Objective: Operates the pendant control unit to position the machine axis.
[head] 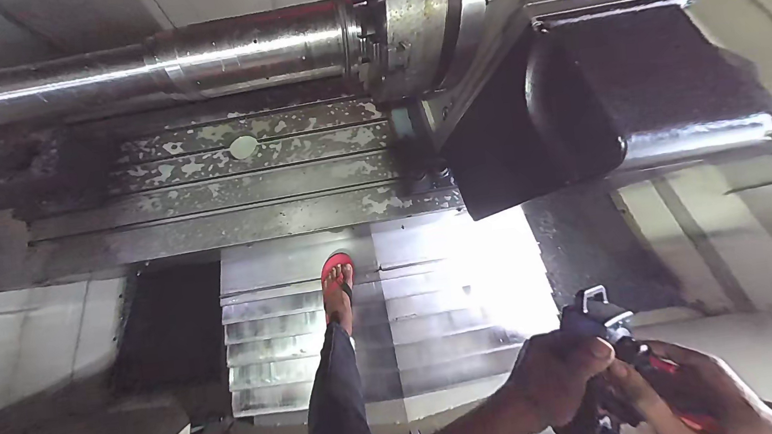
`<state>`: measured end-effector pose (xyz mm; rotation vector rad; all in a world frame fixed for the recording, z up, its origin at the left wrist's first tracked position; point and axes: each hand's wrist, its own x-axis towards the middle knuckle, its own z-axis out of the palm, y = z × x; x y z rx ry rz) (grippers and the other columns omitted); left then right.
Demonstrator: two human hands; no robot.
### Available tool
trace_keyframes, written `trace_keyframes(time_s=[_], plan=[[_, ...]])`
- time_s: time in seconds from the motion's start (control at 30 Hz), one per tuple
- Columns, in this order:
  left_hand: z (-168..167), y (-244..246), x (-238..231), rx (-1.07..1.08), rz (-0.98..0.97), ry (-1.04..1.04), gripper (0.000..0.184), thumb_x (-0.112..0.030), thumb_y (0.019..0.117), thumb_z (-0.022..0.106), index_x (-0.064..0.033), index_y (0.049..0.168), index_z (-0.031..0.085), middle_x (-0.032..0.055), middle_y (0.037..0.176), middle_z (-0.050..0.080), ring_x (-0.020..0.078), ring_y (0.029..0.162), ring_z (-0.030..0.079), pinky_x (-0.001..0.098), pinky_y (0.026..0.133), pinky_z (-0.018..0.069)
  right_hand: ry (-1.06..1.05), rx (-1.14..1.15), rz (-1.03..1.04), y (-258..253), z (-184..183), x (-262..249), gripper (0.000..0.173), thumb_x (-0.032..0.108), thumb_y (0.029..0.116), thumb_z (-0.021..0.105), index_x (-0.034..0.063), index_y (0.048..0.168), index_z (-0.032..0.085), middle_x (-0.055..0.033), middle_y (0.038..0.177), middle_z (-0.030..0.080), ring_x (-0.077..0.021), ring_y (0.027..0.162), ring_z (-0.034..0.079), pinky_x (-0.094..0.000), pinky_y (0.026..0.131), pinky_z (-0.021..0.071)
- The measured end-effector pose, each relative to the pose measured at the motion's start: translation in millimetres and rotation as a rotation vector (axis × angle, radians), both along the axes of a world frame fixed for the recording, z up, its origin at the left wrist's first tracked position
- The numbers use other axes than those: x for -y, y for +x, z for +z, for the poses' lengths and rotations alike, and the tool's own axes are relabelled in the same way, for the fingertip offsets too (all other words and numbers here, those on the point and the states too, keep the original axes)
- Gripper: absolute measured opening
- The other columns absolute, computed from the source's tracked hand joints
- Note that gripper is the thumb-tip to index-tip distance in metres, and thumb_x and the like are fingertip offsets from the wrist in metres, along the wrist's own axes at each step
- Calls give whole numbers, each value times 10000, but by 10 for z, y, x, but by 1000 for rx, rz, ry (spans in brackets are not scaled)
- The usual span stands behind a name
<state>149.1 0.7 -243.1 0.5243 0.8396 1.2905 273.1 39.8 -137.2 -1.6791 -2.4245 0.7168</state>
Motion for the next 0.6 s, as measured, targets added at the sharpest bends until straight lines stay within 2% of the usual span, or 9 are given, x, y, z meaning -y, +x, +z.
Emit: trace_keyframes(time_s=[0.13, 0.27, 0.3, 0.37, 0.43, 0.47, 0.5, 0.57, 0.6], plan=[[0, -14, 8, 33, 19, 7, 727, -701, 939, 483, -4, 1040, 662, 14, 833, 682, 71, 764, 653, 329, 753, 569, 7, 13, -13, -21, 8, 4, 552, 478, 981, 661, -6, 1243, 629, -166, 940, 745, -291, 823, 729, -546, 751, 575], [3, -39, 11, 49, 56, 8, 666, -649, 965, 490, -6, 1032, 652, -9, 827, 665, 41, 752, 642, 293, 743, 568, 30, 68, -34, -89, 48, 5, 560, 535, 971, 642, 19, 1188, 670, -154, 887, 744, -310, 773, 716, -578, 701, 551], [9, -55, 6, 37, 68, 9, 647, -616, 987, 477, 5, 1034, 651, -2, 830, 662, 41, 754, 639, 290, 744, 567, 26, 79, -32, -111, 78, 10, 574, 551, 969, 630, 24, 1193, 673, -153, 887, 746, -323, 777, 718, -602, 699, 544], [60, -122, 9, 39, 74, -2, 540, -453, 1061, 406, 37, 1081, 633, 20, 854, 653, 50, 769, 631, 288, 751, 565, 22, 106, -20, -137, 118, 42, 642, 636, 944, 585, 55, 1200, 676, -125, 876, 748, -320, 774, 720, -624, 681, 537], [57, -129, 36, 96, 105, -20, 486, -390, 1084, 338, 1, 1091, 627, -12, 853, 665, 17, 779, 641, 246, 745, 569, 30, 159, -21, -111, 88, 135, 690, 737, 912, 513, 111, 1131, 704, -84, 831, 734, -290, 725, 704, -611, 624, 518], [9, -132, 41, 127, 115, -13, 507, -426, 1084, 321, -18, 1124, 620, -24, 895, 668, 9, 832, 642, 240, 788, 564, 24, 182, -9, -106, 63, 180, 652, 730, 919, 500, 138, 1085, 718, -60, 818, 730, -262, 712, 702, -586, 608, 525], [-29, -110, 67, 162, 114, -27, 579, -534, 1064, 325, -40, 1176, 607, -24, 939, 675, 21, 874, 649, 255, 814, 569, 2, 206, 20, -94, 62, 240, 594, 686, 944, 497, 147, 1056, 719, -47, 812, 723, -241, 708, 698, -557, 607, 531], [-105, -98, 50, 219, 105, -70, 763, -819, 908, 384, -167, 1238, 607, -40, 993, 699, 47, 904, 670, 289, 803, 586, 22, 212, 119, -114, 7, 290, 471, 557, 1007, 481, 131, 1022, 681, -41, 789, 695, -221, 704, 696, -494, 604, 550], [-124, -102, 62, 249, 101, -71, 800, -876, 849, 402, -225, 1269, 598, -43, 1027, 702, 59, 922, 676, 304, 805, 592, 54, 199, 156, -134, -28, 315, 439, 502, 1028, 470, 106, 1000, 657, -54, 750, 671, -234, 679, 685, -482, 580, 536]])
